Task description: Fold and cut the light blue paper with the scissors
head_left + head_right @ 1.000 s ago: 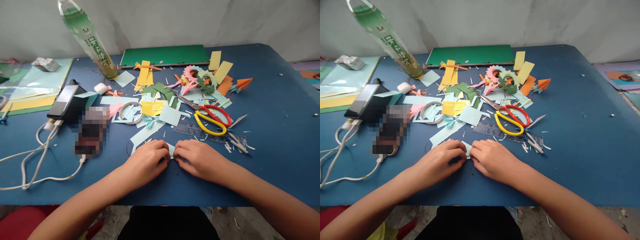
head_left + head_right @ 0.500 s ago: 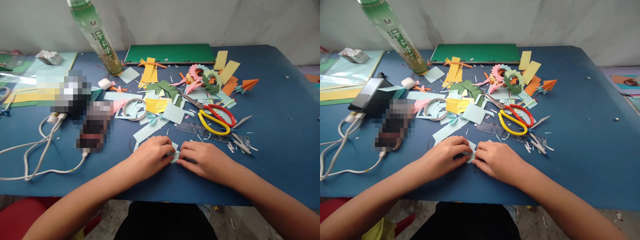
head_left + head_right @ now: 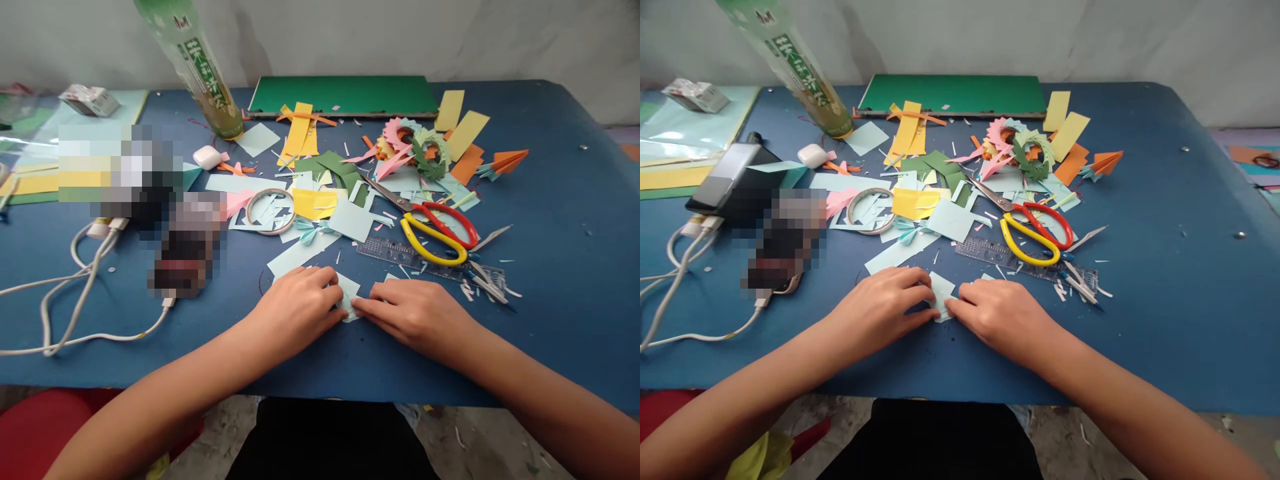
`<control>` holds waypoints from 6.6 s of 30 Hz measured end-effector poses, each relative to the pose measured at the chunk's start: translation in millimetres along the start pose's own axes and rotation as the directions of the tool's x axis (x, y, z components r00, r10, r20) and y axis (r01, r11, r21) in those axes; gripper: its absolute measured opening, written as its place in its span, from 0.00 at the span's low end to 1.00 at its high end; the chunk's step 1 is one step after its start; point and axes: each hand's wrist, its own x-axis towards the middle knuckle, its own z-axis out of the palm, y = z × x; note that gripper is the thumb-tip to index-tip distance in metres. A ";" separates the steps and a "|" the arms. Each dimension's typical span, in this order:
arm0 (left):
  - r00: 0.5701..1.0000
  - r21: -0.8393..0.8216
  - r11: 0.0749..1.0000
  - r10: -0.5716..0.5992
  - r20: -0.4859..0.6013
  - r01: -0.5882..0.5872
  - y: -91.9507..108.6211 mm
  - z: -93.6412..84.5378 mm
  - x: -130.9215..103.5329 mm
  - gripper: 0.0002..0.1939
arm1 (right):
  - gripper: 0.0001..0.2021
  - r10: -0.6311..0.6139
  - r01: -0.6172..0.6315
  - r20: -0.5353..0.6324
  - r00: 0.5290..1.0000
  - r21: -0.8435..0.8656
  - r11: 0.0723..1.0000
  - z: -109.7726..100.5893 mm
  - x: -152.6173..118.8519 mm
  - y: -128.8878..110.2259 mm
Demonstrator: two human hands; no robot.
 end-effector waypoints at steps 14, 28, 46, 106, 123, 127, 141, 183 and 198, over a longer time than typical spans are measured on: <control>0.999 -0.055 0.998 -0.042 0.028 0.043 0.1 -2.3 3.3 0.09 | 0.15 0.225 -0.224 0.042 0.974 -0.017 0.974 4.8 -6.6 -0.8; 0.967 -0.533 0.821 -0.253 -0.016 0.205 -2.2 5.7 8.7 0.07 | 0.05 0.412 -0.366 -0.011 0.911 0.438 0.821 7.1 12.4 3.4; 0.963 -0.042 0.973 0.217 -0.159 -0.226 -34.7 7.8 14.2 0.11 | 0.12 -0.053 0.065 -0.160 0.986 0.067 0.996 9.7 9.2 10.5; 0.987 -0.083 0.996 -0.058 -0.150 0.046 -7.3 13.7 7.0 0.08 | 0.08 0.220 -0.210 -0.038 0.975 0.181 0.961 -2.5 12.2 6.0; 0.842 -0.731 0.680 -0.368 -0.395 -0.046 -7.1 -22.3 0.5 0.04 | 0.06 -0.064 -0.022 -0.544 0.836 -0.151 0.988 -24.2 4.9 10.6; 0.946 -0.984 0.163 -0.323 0.013 0.069 10.2 -16.5 0.8 0.17 | 0.06 -0.278 0.115 -0.506 0.816 -0.330 0.937 -32.1 -0.5 8.0; 0.909 -0.972 0.228 -0.414 -0.051 0.049 12.3 -13.7 2.9 0.06 | 0.06 0.493 -0.181 -0.275 0.826 0.698 0.693 -19.8 7.7 -6.5; 0.755 -0.970 0.203 -0.613 -0.232 -0.134 7.0 -18.1 -2.8 0.06 | 0.21 0.775 -0.675 -0.089 0.626 0.435 0.596 -24.8 7.5 32.1; 0.543 -0.804 0.446 -0.594 -0.594 -0.392 4.1 -14.5 -6.4 0.09 | 0.21 0.444 -0.555 0.367 0.818 0.707 0.438 -21.2 4.7 -6.5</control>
